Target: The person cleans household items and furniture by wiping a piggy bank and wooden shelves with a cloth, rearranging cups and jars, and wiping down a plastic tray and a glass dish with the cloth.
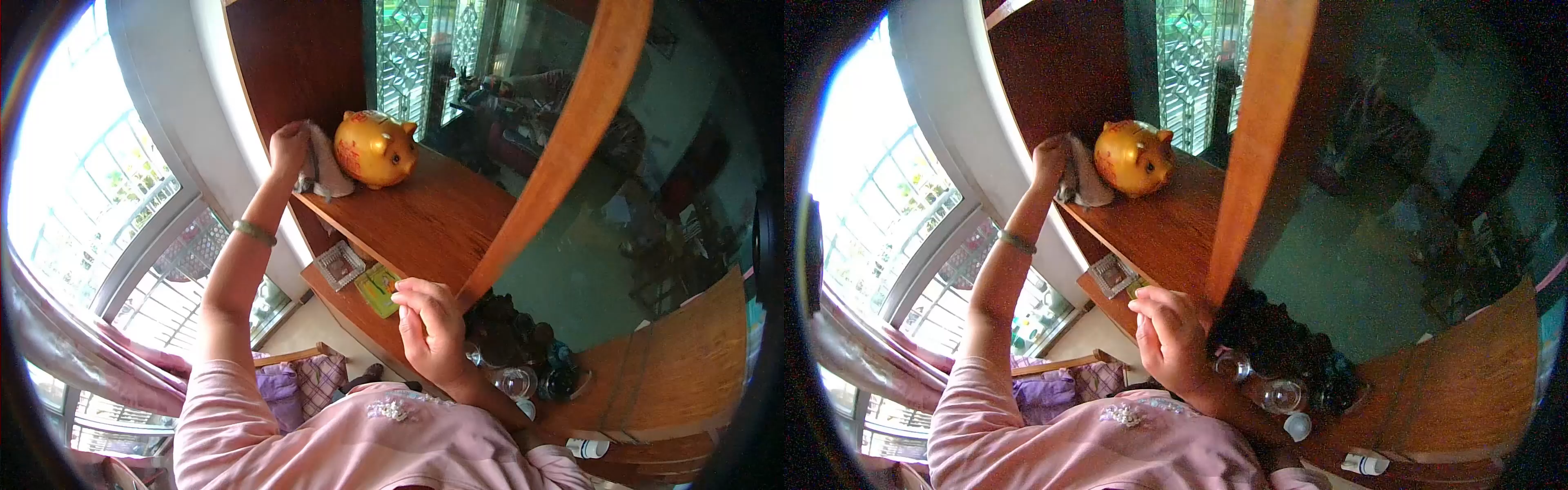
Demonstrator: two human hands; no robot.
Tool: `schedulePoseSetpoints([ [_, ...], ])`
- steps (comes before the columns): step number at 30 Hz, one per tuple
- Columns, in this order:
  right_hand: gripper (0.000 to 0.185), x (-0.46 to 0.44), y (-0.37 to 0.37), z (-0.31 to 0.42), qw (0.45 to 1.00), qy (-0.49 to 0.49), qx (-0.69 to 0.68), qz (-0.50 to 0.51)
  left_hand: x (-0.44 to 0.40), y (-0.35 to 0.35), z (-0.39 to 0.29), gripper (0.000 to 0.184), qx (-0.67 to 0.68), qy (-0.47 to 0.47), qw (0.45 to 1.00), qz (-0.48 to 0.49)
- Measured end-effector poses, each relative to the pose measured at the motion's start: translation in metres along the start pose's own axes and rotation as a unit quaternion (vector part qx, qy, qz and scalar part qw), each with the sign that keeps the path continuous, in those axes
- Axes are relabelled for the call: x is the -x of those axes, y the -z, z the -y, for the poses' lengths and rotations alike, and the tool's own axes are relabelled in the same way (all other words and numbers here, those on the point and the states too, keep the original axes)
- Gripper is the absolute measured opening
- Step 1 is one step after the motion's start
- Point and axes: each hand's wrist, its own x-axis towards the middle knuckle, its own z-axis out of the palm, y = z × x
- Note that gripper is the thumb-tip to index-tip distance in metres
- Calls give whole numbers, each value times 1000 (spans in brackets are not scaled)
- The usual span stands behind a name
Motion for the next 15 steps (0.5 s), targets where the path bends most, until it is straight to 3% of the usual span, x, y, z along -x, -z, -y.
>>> schedulePoseSetpoints([
  [1, 20, -4, -6, -1, 1000, 2, 3, -1, -10, -4, -17, 22, 128, 37, 990, -43],
  [2, 20, -9, -13, -2, 1000, 1, -2, 0, -20, -6, -31, 22, 133, 35, 990, -42],
  [4, 18, -23, -22, -3, 1000, 3, 7, -8, -38, -12, -61, 20, 354, -38, 934, 36],
  [5, 18, -29, -27, -6, 1000, 3, 14, -10, -40, -14, -76, 20, 360, -39, 932, 39],
  [7, 18, -39, -37, -11, 1000, -8, 14, -26, -37, -19, -95, 17, 390, -118, 884, 230],
  [9, 19, -45, -46, -16, 999, -28, 14, -39, -39, -28, -86, 19, 161, -229, 863, 421],
  [10, 19, -49, -50, -19, 998, -42, 11, -52, -39, -29, -88, 17, 81, -396, 826, 392],
  [11, 19, -52, -53, -23, 997, -46, 14, -58, -39, -29, -88, 18, 63, -357, 845, 393],
  [14, 17, -63, -62, -36, 988, -88, 20, -122, -58, -49, -69, 19, 75, -421, 824, 371],
  [15, 18, -70, -63, -38, 986, -105, 34, -124, -62, -57, -67, 22, 81, -265, 861, 426],
])
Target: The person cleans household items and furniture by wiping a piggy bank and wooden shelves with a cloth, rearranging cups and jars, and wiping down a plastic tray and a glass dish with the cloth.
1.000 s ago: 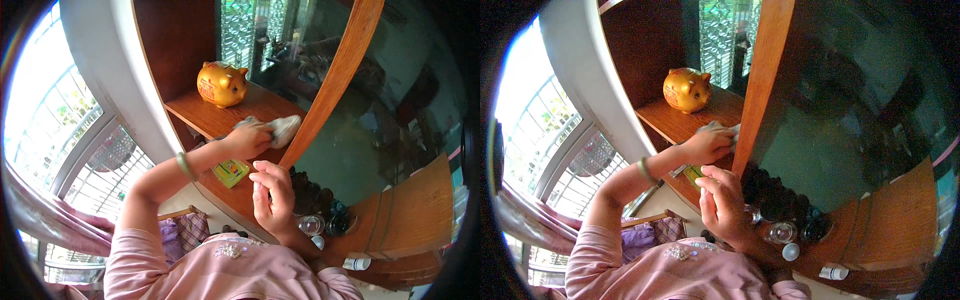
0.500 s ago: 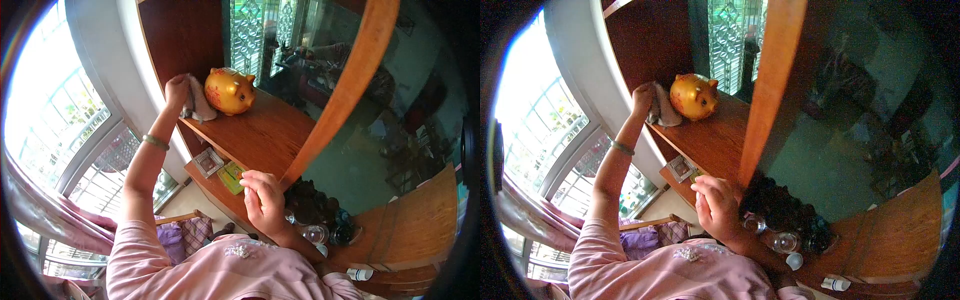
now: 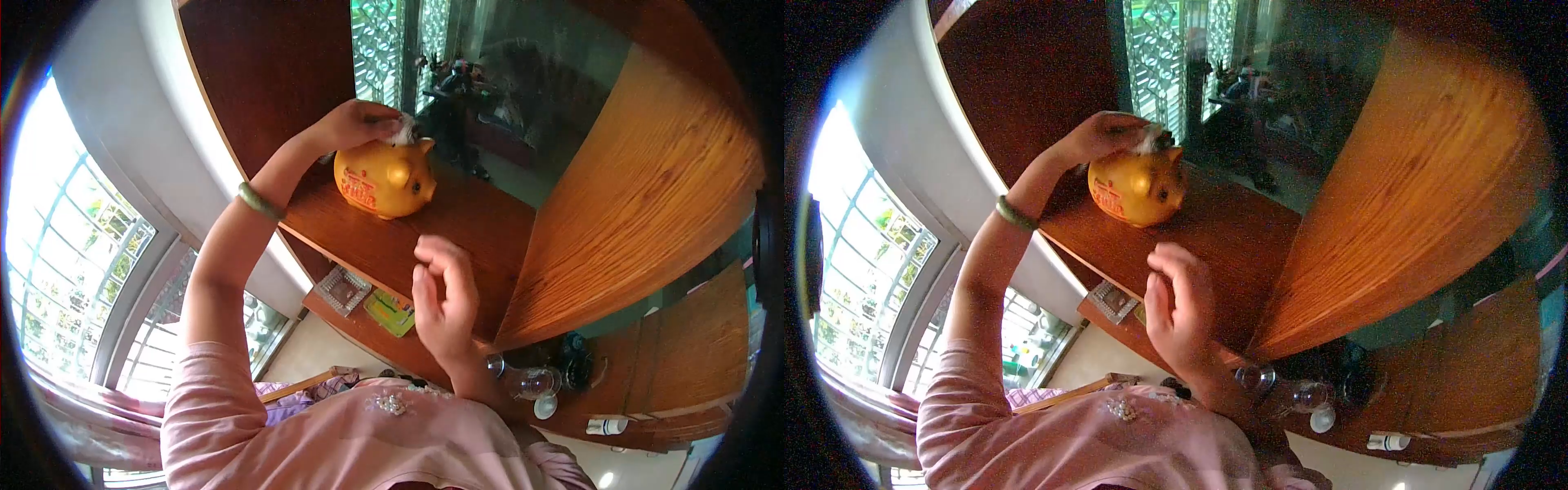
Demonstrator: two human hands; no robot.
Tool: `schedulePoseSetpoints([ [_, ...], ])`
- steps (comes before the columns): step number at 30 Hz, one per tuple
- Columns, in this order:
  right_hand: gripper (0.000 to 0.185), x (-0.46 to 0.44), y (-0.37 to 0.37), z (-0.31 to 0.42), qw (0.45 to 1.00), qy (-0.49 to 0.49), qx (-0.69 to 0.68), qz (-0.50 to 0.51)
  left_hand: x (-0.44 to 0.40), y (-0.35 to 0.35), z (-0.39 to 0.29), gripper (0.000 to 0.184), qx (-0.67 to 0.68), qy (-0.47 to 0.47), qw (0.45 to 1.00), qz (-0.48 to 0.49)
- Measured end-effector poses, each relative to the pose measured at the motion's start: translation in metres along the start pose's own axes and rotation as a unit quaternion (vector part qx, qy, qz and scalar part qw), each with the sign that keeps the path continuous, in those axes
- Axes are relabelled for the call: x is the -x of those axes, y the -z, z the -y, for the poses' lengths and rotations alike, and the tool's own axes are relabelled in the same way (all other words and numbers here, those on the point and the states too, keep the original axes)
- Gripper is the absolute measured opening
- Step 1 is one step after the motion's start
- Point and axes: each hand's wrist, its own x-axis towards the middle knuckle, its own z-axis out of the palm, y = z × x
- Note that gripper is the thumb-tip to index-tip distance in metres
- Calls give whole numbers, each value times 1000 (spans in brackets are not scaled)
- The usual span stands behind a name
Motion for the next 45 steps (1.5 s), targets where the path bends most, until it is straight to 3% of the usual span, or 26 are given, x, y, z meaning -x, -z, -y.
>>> schedulePoseSetpoints([
  [1, 20, -9, -4, -2, 1000, 20, 14, -15, -6, -1, 6, 24, 82, 145, 986, 16],
  [3, 26, -29, -11, -7, 997, 45, 57, -39, -12, 0, 15, 24, 75, 136, 988, 27],
  [6, 35, -55, -23, -21, 990, 48, 115, -63, -3, -5, -1, 22, 59, 86, 993, 45],
  [8, 38, -70, -34, -26, 980, 55, 180, -61, 12, -8, -8, 20, -31, -154, 987, -22],
  [9, 39, -76, -42, -36, 978, 76, 184, -68, 22, -9, -17, 18, -63, -213, 973, -63],
  [12, 37, -79, -46, -39, 971, 60, 228, -41, 62, -8, -39, 17, -157, -218, 957, -108],
  [14, 35, -79, -44, -39, 972, 59, 223, -49, 79, -6, -34, 16, -148, -224, 958, -104],
  [18, 35, -81, -42, -30, 966, 40, 252, -38, 55, -6, -28, 16, -182, -215, 951, -124],
  [19, 33, -82, -41, -29, 964, 33, 263, -21, 41, -3, -31, 16, -115, -203, 967, -102],
  [20, 32, -84, -39, -29, 961, 28, 274, -2, 24, -3, -20, 17, -176, -204, 961, -68],
  [21, 30, -85, -39, -30, 956, 44, 291, 0, 13, 4, -33, 26, -172, -86, 980, 54],
  [24, 29, -88, -38, -28, 958, 25, 284, 16, -28, 5, -22, 25, -126, -48, 985, 104],
  [26, 28, -88, -37, -25, 960, 27, 277, 23, -41, 3, -8, 27, -39, -34, 980, 190],
  [27, 28, -89, -37, -24, 959, 18, 280, 29, -37, 1, -3, 27, -39, -33, 982, 183],
  [29, 28, -90, -35, -23, 958, 17, 284, 35, -18, -5, -11, 25, -81, -42, 993, 77],
  [30, 28, -90, -35, -23, 957, 14, 288, 33, 0, -7, -13, 21, -34, -82, 996, 25],
  [33, 29, -92, -38, -28, 957, 19, 289, 16, 40, -9, -19, 17, -92, -202, 970, -96],
  [36, 29, -89, -36, -31, 957, 30, 290, 12, 79, -16, -31, 20, -122, -232, 957, -126],
  [40, 29, -86, -38, -31, 959, 24, 283, -8, 129, -40, -38, 27, -225, -199, 947, -114],
  [42, 29, -87, -40, -33, 955, 40, 292, -19, 154, -60, -18, 31, -198, -140, 969, -40],
  [44, 27, -87, -39, -30, 960, 53, 275, -17, 159, -60, -21, 34, -70, -28, 990, -123],
  [45, 27, -87, -40, -29, 964, 41, 263, -11, 160, -59, -10, 38, -122, -56, 982, -134],
])
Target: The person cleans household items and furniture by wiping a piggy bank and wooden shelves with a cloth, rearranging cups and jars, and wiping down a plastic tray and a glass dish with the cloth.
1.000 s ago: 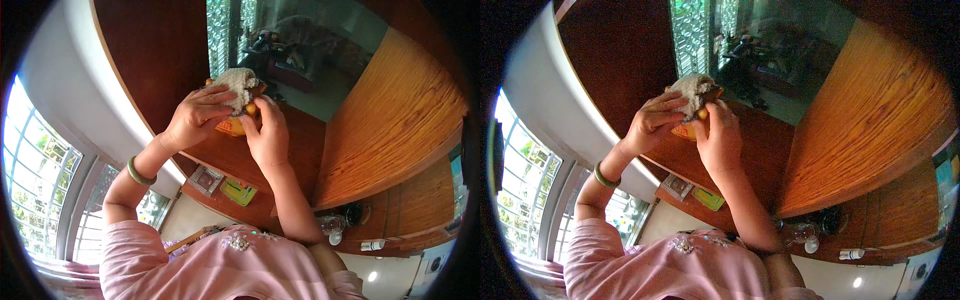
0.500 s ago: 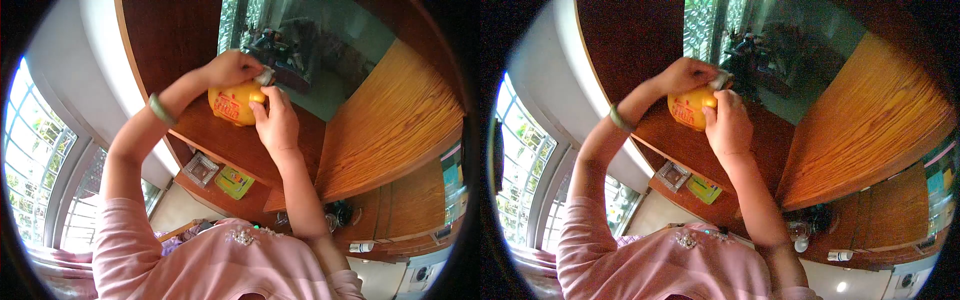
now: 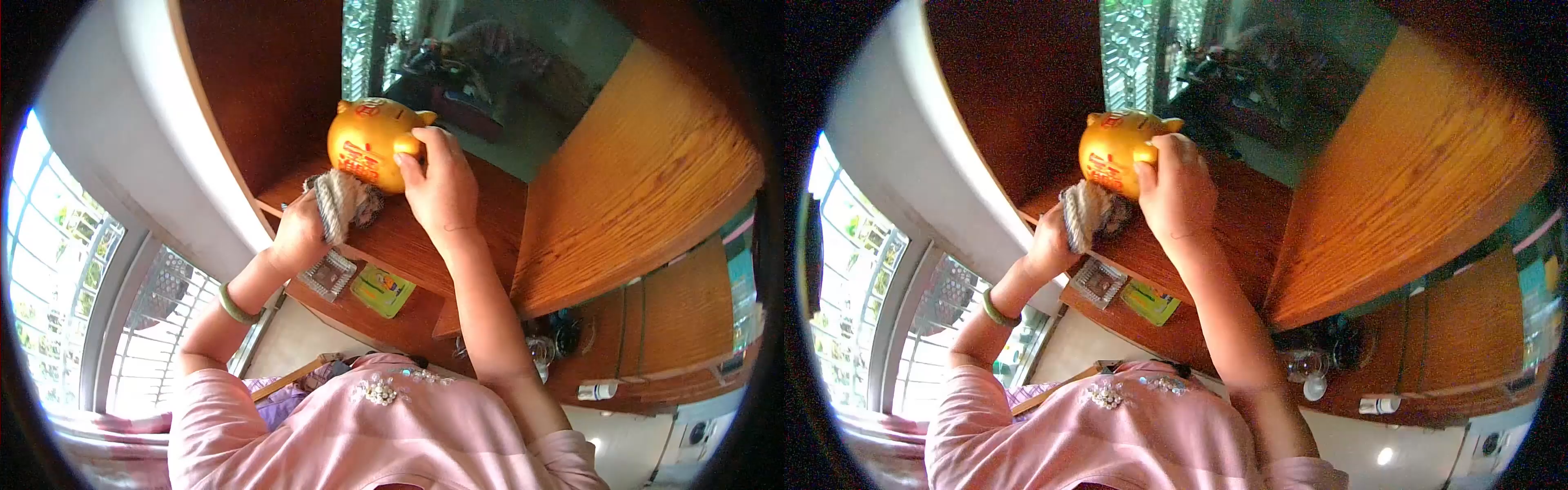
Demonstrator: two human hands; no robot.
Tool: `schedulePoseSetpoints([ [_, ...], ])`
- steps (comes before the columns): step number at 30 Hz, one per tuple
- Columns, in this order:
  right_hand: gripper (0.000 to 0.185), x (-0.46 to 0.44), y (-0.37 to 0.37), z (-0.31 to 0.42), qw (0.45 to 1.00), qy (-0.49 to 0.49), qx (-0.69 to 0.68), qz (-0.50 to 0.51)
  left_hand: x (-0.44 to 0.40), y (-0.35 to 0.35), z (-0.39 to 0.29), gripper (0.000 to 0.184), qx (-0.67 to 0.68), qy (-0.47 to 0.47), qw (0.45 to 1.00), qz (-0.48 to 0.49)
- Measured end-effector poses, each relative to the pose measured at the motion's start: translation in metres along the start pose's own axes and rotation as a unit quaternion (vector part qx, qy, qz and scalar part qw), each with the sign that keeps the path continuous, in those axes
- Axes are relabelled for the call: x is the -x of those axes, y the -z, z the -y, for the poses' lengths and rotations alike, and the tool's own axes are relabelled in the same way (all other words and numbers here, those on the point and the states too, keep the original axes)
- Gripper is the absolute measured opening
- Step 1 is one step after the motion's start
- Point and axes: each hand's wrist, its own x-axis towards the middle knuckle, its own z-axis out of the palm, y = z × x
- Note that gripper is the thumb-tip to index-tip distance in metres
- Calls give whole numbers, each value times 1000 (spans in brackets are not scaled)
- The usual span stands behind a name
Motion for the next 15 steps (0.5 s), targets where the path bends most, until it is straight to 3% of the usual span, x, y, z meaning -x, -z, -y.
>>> schedulePoseSetpoints([
  [1, 27, 0, 0, 0, 1000, -9, -12, 10, 0, 5, -1, 38, -6, 6, 1000, -9],
  [3, 28, -1, -3, -3, 999, 12, -31, -6, -10, 16, -4, 42, -56, -67, 991, -99],
  [7, 26, -1, -5, -7, 1000, 12, -8, -1, -58, -1, 1, 35, 127, -18, 969, -211],
  [9, 27, -3, -4, -6, 1000, 3, -4, 31, -88, 5, 11, 31, 121, -16, 981, -151],
  [11, 27, -2, -4, -4, 999, -7, 5, 38, -125, 10, 29, 38, 114, 144, 980, 71],
  [14, 28, -4, -4, -7, 999, 22, 5, 23, -158, -1, 64, 35, 182, 182, 964, 68],
  [15, 28, -4, -3, -6, 999, 23, 4, 25, -162, -7, 85, 32, 26, 1, 998, 57],
])
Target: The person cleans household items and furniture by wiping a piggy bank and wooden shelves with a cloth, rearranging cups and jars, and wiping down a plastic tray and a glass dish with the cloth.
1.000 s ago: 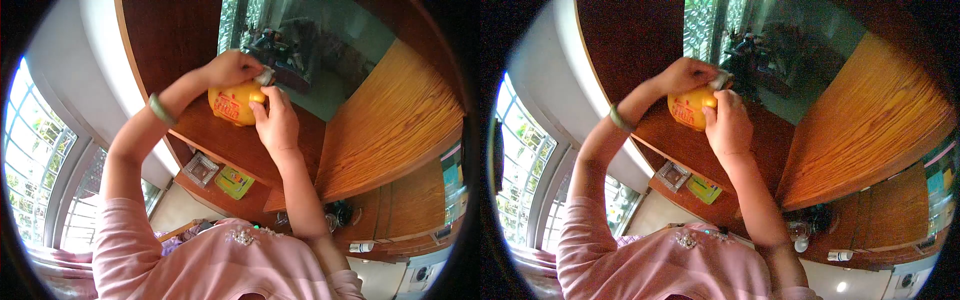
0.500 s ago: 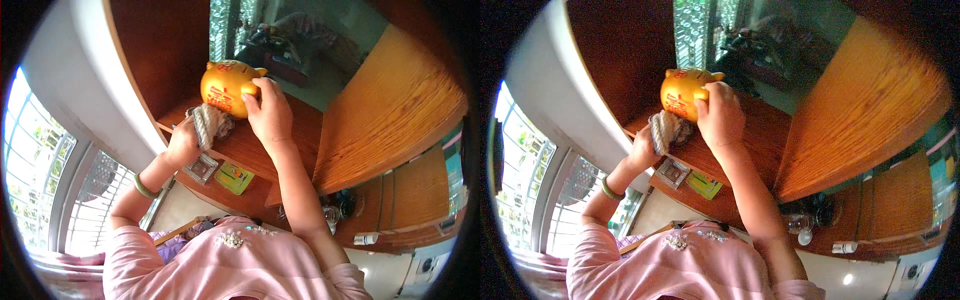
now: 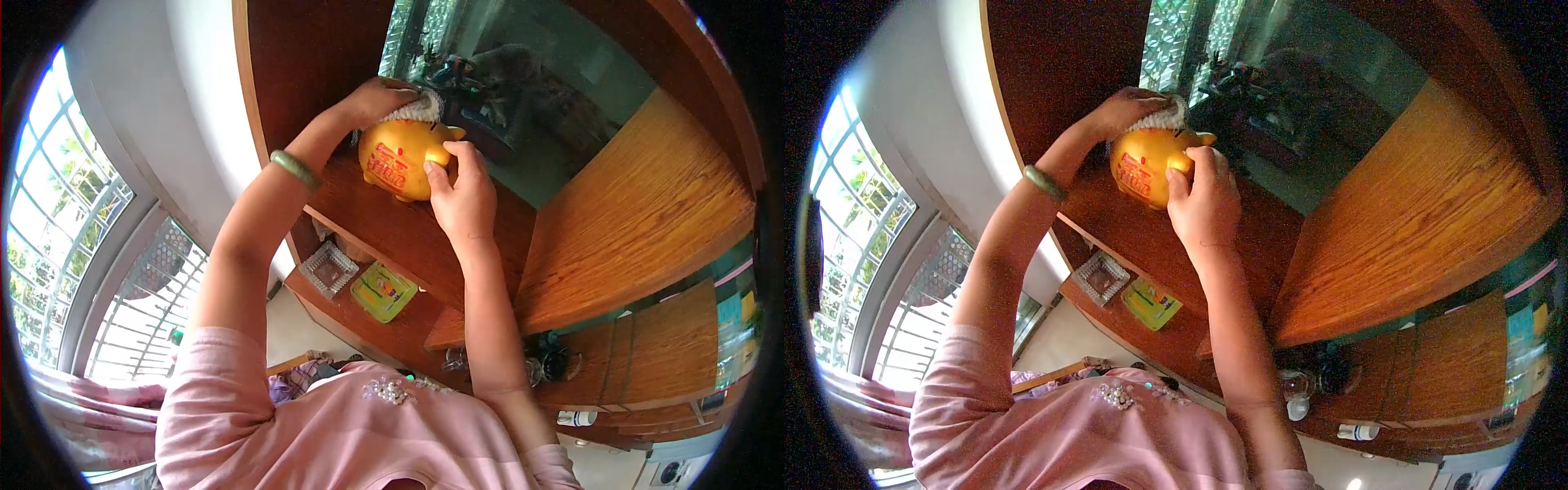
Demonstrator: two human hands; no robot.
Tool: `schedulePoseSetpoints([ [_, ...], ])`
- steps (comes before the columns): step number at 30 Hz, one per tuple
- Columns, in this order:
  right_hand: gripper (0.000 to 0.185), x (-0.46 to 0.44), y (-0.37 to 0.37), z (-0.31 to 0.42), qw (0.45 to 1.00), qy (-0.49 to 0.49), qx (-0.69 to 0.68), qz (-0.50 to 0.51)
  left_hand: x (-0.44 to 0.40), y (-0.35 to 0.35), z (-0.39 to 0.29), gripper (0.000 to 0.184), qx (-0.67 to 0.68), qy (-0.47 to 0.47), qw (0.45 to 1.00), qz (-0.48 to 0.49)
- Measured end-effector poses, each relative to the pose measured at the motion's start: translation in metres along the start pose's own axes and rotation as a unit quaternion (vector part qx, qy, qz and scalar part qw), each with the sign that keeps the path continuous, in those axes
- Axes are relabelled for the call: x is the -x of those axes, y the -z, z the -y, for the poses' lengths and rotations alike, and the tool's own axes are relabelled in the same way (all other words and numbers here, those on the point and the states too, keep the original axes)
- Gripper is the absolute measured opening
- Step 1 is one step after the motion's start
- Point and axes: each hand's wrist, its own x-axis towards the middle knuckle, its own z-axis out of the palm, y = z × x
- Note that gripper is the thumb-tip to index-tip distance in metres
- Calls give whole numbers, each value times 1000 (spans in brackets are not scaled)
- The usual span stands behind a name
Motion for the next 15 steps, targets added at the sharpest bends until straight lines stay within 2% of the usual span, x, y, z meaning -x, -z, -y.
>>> schedulePoseSetpoints([
  [1, 27, 0, 0, 1, 1000, -8, 2, -1, -1, -7, 16, 31, -167, -172, 971, -8],
  [2, 27, 0, 0, 3, 1000, -15, 3, -2, 1, -15, 25, 31, -169, -172, 971, -9],
  [4, 27, 0, -2, 2, 1000, -17, 8, -1, 12, -24, 32, 33, -29, -88, 994, -62],
  [5, 27, 1, -2, 1, 1000, -19, 15, -2, 21, -26, 28, 33, -31, -85, 994, -62],
  [6, 27, 1, -1, 3, 1000, -17, 12, -1, 32, -31, 23, 39, 200, 115, 969, -85],
  [7, 26, 0, -1, 5, 999, -33, 12, 8, 44, -33, 11, 46, 412, 301, 854, -100],
  [8, 26, 0, 0, 6, 999, -48, 11, 17, 60, -38, 4, 51, 312, 268, 896, -168],
  [9, 26, 0, 0, 6, 999, -45, 9, 18, 77, -37, -15, 50, 253, 268, 906, -207],
  [10, 26, 1, -2, 5, 999, -36, 19, 10, 96, -43, -20, 39, 224, 305, 899, -219],
  [11, 26, 0, -4, 5, 999, -26, 27, 2, 121, -42, -27, 27, 144, 300, 931, -148],
  [12, 26, 0, -7, 4, 1000, -21, 23, 2, 135, -50, -44, 28, 159, 283, 924, -203],
  [13, 26, 1, -8, 4, 999, -10, 31, -5, 140, -44, -71, 30, 104, 320, 924, -182],
  [15, 27, 2, -7, 4, 999, 3, 39, -8, 148, -37, -97, 31, 101, 259, 940, -198],
])
